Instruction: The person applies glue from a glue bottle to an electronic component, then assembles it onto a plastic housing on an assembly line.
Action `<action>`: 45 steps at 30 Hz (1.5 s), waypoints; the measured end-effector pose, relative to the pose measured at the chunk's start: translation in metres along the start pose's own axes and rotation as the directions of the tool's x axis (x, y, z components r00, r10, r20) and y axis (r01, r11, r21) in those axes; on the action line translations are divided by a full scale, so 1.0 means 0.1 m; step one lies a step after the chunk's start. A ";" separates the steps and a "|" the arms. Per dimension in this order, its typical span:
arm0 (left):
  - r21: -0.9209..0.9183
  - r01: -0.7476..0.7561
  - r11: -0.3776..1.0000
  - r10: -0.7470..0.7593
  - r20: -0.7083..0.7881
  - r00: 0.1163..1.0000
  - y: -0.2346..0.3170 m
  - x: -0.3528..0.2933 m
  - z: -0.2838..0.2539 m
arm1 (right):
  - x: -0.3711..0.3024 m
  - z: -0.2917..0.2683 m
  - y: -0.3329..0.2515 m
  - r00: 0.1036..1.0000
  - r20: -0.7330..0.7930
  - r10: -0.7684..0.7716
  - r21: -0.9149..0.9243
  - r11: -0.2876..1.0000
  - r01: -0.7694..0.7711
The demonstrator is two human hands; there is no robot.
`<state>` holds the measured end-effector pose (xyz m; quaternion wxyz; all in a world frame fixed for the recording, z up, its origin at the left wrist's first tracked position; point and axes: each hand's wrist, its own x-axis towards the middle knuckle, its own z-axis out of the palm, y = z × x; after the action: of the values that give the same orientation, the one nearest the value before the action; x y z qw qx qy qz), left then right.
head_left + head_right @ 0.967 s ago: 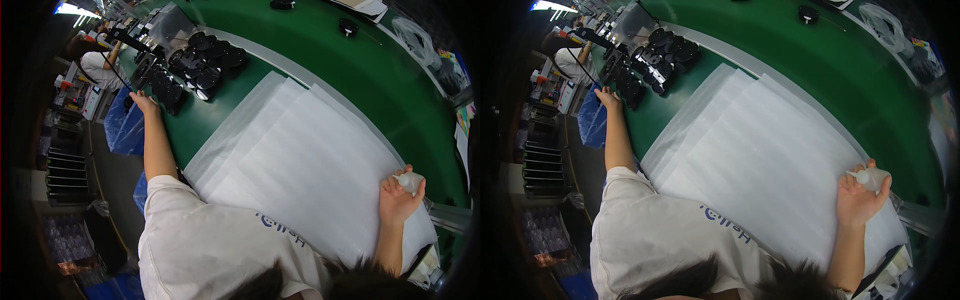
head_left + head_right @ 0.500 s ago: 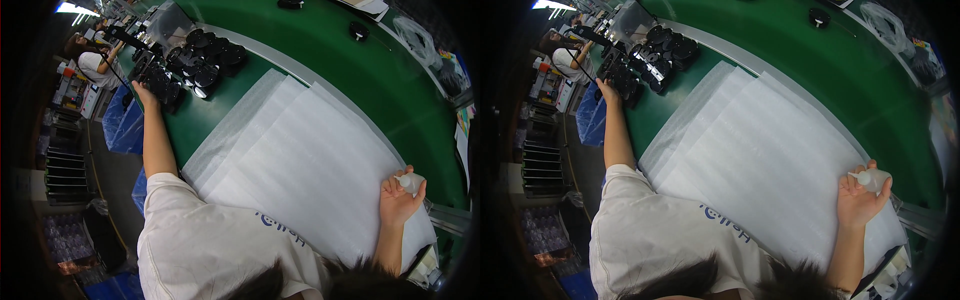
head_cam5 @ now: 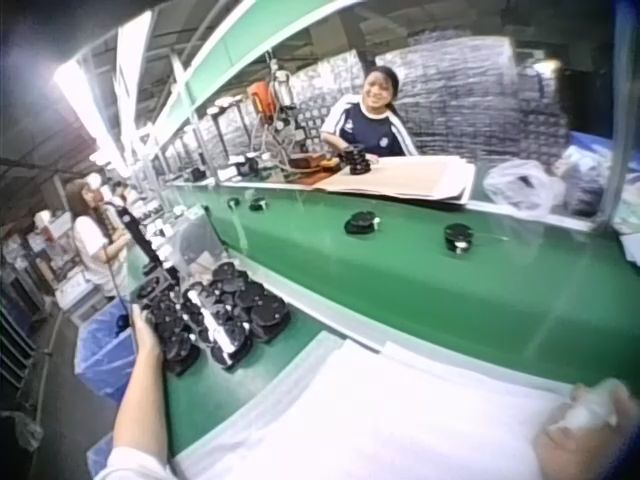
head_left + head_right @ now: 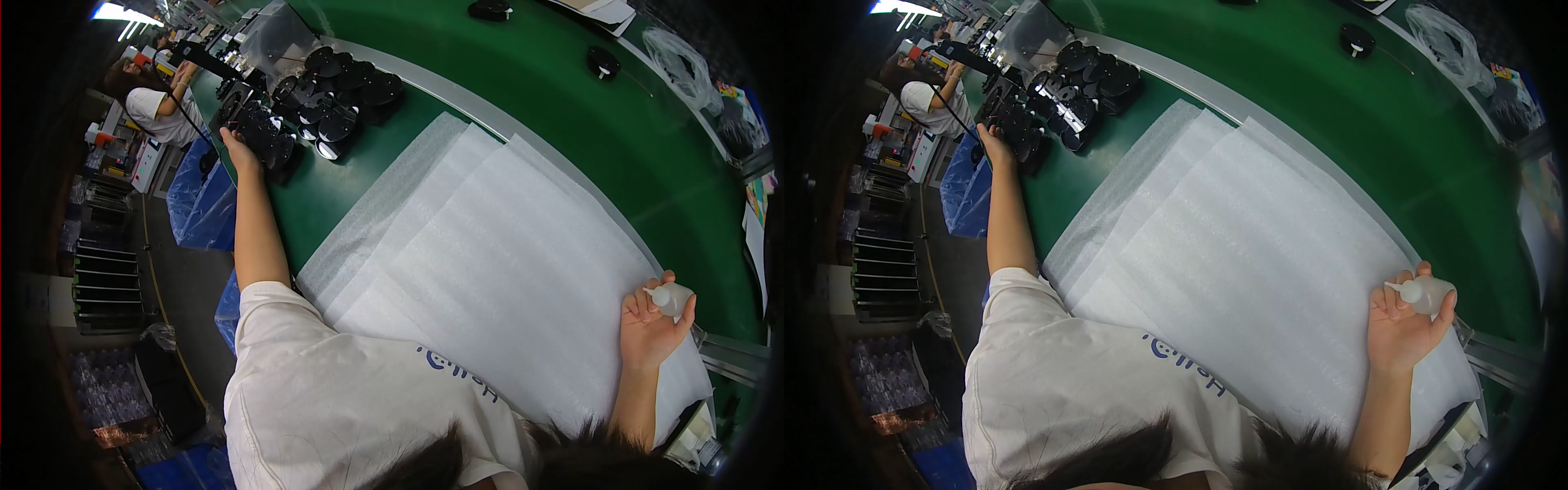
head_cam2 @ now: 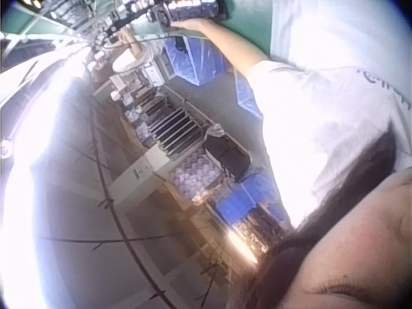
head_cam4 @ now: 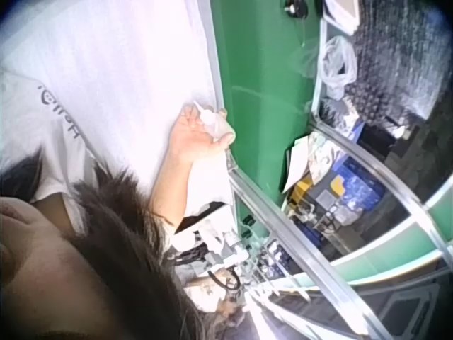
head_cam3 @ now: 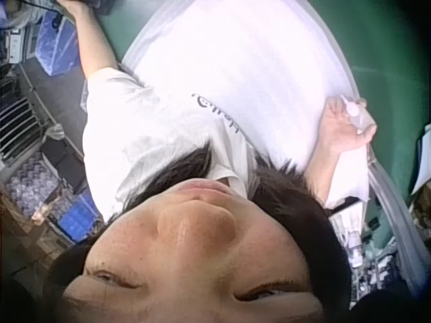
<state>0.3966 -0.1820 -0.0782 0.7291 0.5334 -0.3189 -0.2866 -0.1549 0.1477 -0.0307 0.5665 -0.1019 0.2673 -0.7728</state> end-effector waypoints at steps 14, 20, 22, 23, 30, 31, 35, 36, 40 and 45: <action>-0.001 0.079 0.997 -0.078 0.060 0.995 0.27 -0.85 -0.02 | -0.01 0.01 -0.01 1.000 0.006 -0.002 -0.028 1.000 0.002; 0.035 0.060 0.998 -0.063 0.110 0.992 0.27 -0.88 0.02 | -0.02 -0.01 -0.01 1.000 0.001 0.005 -0.010 1.000 -0.005; 0.036 0.054 0.998 -0.057 0.082 0.995 0.25 -0.88 0.04 | -0.02 -0.01 0.01 1.000 0.000 0.013 -0.004 1.000 -0.013; 0.029 0.049 0.998 -0.051 0.085 0.995 0.23 -0.87 0.06 | -0.01 0.00 0.02 1.000 -0.001 0.015 -0.004 1.000 -0.015; 0.000 0.056 0.998 -0.055 0.107 0.993 0.18 -0.76 0.10 | -0.01 -0.02 -0.03 0.999 -0.031 -0.009 0.016 1.000 0.009; 0.007 0.050 0.999 -0.050 0.116 0.992 0.18 -0.77 0.10 | 0.01 -0.03 -0.02 0.999 -0.032 0.005 0.019 1.000 -0.004; 0.409 -0.307 0.860 0.239 0.209 0.948 0.30 -0.64 -0.02 | 0.02 -0.02 -0.01 1.000 0.017 0.008 0.031 0.999 -0.009; 0.665 -0.481 0.571 0.480 0.205 0.853 0.46 -0.78 0.10 | 0.01 0.00 0.00 1.000 -0.022 0.012 0.042 0.999 -0.012; 0.313 -0.904 0.290 0.566 0.706 0.426 0.89 -1.75 1.24 | -0.02 -0.10 -0.02 0.991 -0.132 0.007 0.034 0.999 -0.003; -0.222 -0.949 0.223 0.338 0.931 -0.138 0.89 -2.44 2.62 | 0.00 -0.09 -0.02 1.000 -0.010 0.006 0.037 0.999 -0.005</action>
<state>0.0475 -0.1289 0.0283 0.2623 0.2048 -0.9416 0.0505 -0.1604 0.1512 -0.0370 0.5690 -0.0866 0.2560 -0.7766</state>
